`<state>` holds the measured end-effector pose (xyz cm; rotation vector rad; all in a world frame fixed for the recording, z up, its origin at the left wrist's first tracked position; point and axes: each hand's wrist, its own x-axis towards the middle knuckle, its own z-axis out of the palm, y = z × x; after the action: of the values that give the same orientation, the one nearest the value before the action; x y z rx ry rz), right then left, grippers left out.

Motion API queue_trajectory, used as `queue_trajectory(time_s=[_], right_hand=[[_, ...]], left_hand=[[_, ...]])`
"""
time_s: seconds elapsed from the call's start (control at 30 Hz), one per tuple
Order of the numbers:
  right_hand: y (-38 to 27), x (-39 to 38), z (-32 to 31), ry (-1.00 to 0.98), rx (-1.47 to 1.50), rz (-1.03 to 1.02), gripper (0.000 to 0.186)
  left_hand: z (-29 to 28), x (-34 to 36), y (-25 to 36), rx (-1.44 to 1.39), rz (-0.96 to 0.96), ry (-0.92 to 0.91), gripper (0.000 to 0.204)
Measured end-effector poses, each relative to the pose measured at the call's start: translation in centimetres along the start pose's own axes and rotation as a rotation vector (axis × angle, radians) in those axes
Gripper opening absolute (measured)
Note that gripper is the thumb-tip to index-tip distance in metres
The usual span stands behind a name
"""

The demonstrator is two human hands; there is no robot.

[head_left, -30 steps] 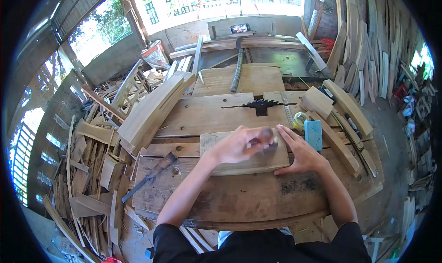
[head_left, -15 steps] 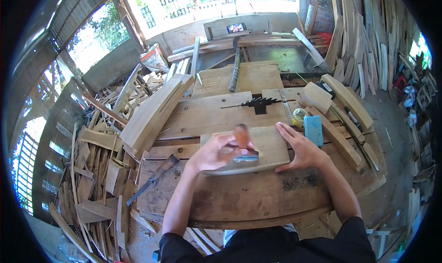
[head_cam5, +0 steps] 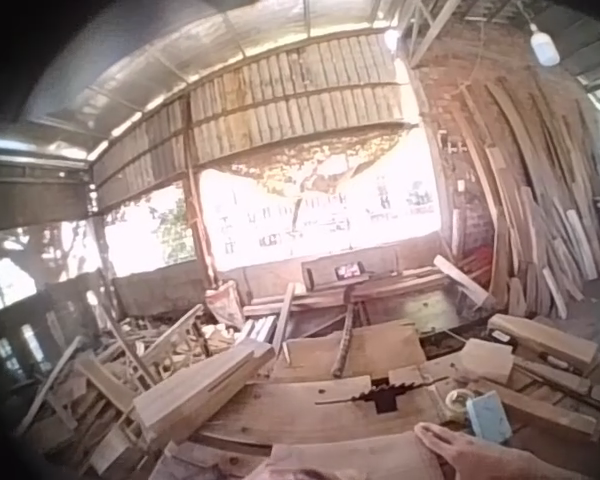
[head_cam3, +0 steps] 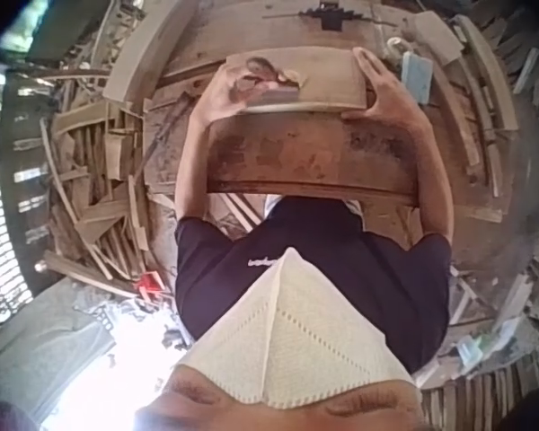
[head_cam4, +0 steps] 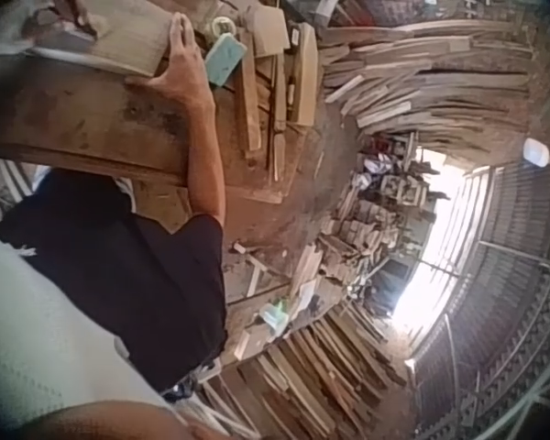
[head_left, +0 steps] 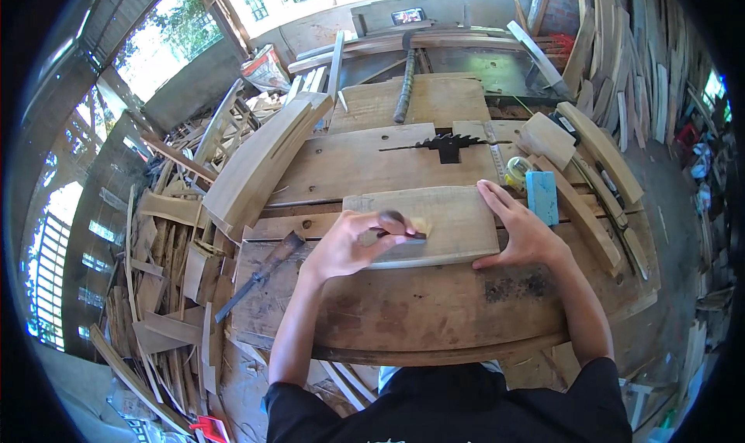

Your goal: Measuring a piece of wood with a tape measure, then sanding and brushing it on a workbench.

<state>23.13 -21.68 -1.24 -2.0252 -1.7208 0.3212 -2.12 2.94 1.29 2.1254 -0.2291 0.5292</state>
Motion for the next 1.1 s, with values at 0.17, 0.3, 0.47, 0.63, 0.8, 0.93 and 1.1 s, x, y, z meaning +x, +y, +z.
queue_trajectory(time_s=[0.17, 0.3, 0.47, 0.63, 0.8, 0.93, 1.1], right_hand=[[-0.2, 0.0, -0.1, 0.000, 0.012, -0.013, 0.139], [0.2, 0.0, 0.2, 0.011, -0.011, -0.028, 0.139], [0.0, -0.1, 0.1, 0.002, -0.014, -0.019, 0.139], [-0.3, 0.0, 0.0, -0.006, -0.004, -0.017, 0.139], [-0.3, 0.1, -0.1, -0.020, 0.022, 0.005, 0.138], [-0.2, -0.2, -0.3, -0.021, 0.021, 0.013, 0.138], [-0.5, 0.1, -0.1, -0.028, 0.027, 0.016, 0.138]], left_hand=[[-2.7, -1.9, -2.0, 0.255, -0.211, 0.415, 0.003], [-3.5, -3.2, -2.4, 0.178, -0.181, 0.303, 0.008], [-4.2, -4.2, -1.9, -0.289, -0.357, 0.048, 0.022], [-3.3, -3.5, -2.9, -0.019, -0.265, 0.408, 0.024], [-3.1, -2.8, -2.0, 0.291, -0.199, 0.394, 0.023], [-4.0, -3.9, -1.2, -0.249, -0.325, 0.041, 0.023], [-4.3, -4.0, -1.1, -0.219, -0.489, -0.047, 0.026]])
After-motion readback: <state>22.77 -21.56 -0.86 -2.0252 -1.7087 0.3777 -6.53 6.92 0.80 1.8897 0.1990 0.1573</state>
